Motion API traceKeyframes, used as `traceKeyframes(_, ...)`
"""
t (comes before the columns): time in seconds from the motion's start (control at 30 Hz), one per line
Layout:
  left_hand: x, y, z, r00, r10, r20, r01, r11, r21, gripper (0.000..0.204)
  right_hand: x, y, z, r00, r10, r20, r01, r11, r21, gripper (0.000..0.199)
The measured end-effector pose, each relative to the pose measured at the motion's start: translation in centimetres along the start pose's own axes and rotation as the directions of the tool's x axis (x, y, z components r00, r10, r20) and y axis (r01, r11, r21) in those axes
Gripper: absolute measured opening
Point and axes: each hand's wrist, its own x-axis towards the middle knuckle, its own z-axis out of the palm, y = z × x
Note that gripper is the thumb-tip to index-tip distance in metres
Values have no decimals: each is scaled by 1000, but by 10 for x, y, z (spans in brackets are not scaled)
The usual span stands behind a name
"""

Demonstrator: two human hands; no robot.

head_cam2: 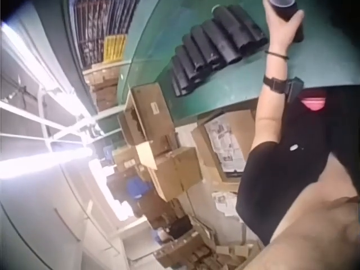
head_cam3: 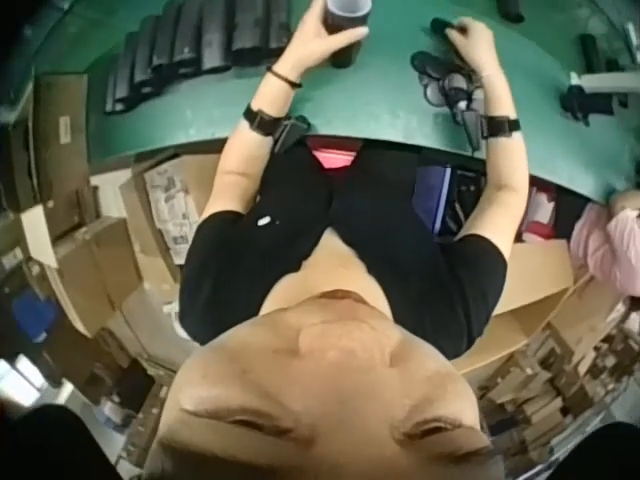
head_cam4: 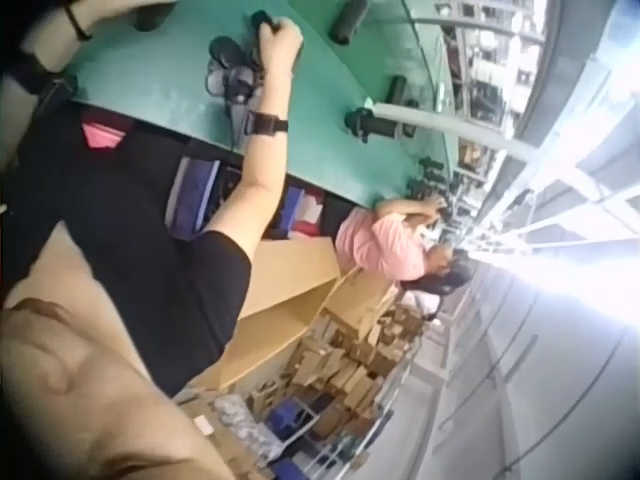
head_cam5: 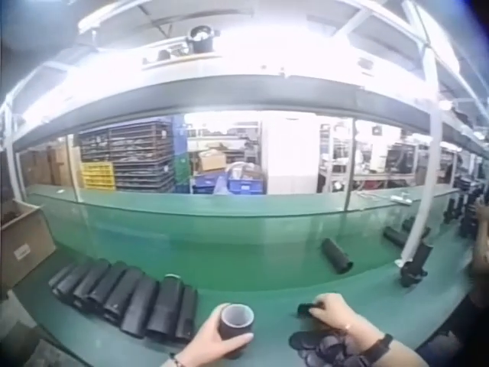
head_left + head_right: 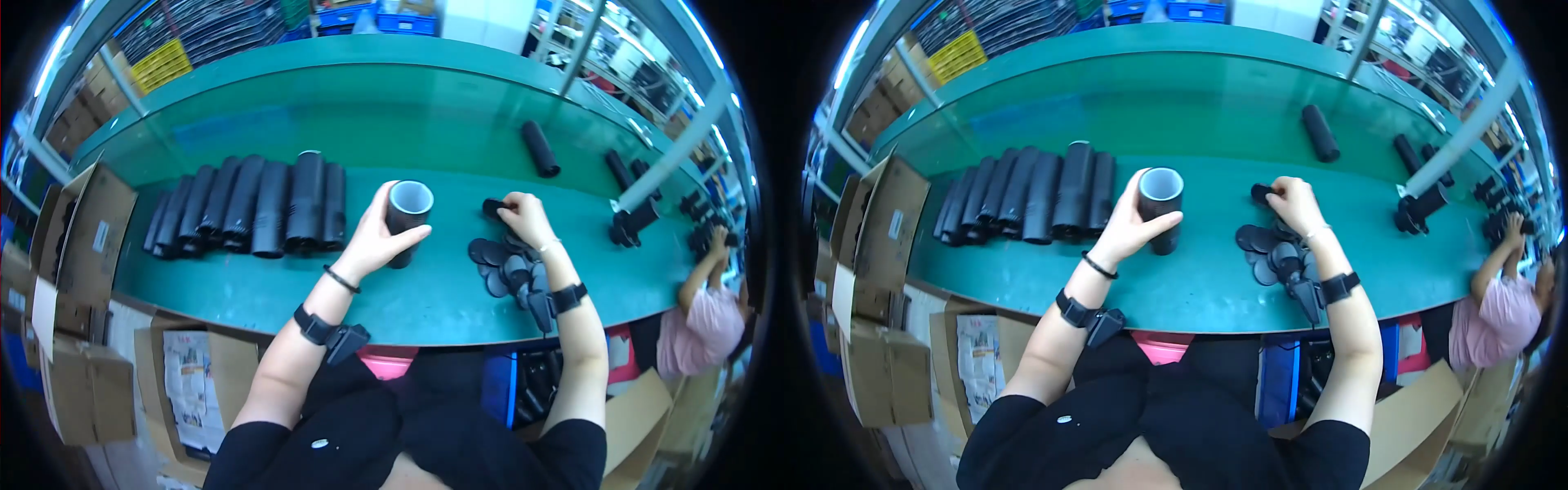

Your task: The person picks up a black cylinder and a cap, fits the cap onto the cylinder, and then slides the cylinder into a black bracket. They place the assembled unit onto the workbench and reach into a box to retrieve more components.

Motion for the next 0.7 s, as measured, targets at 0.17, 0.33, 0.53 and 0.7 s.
traceKeyframes(0.17, -10, 5, -21, 996, -80, 47, 87, 980, -180, 74, -5, -66, 1, 993, 52, 110, -117, 665, 738, 17)
traceKeyframes(0.33, -17, 21, -19, 965, -16, 260, 62, 984, -169, 67, -25, -118, 7, 997, -31, 73, -41, 588, 808, 21)
traceKeyframes(0.53, -22, 30, -15, 947, -109, 302, 230, 887, -401, 71, -40, -113, 19, 960, -186, 207, -153, 266, 952, 50)
traceKeyframes(0.7, -25, 23, -16, 941, -105, 321, 254, 846, -468, 70, -48, -112, 39, 936, -304, 178, -128, 177, 976, 69)
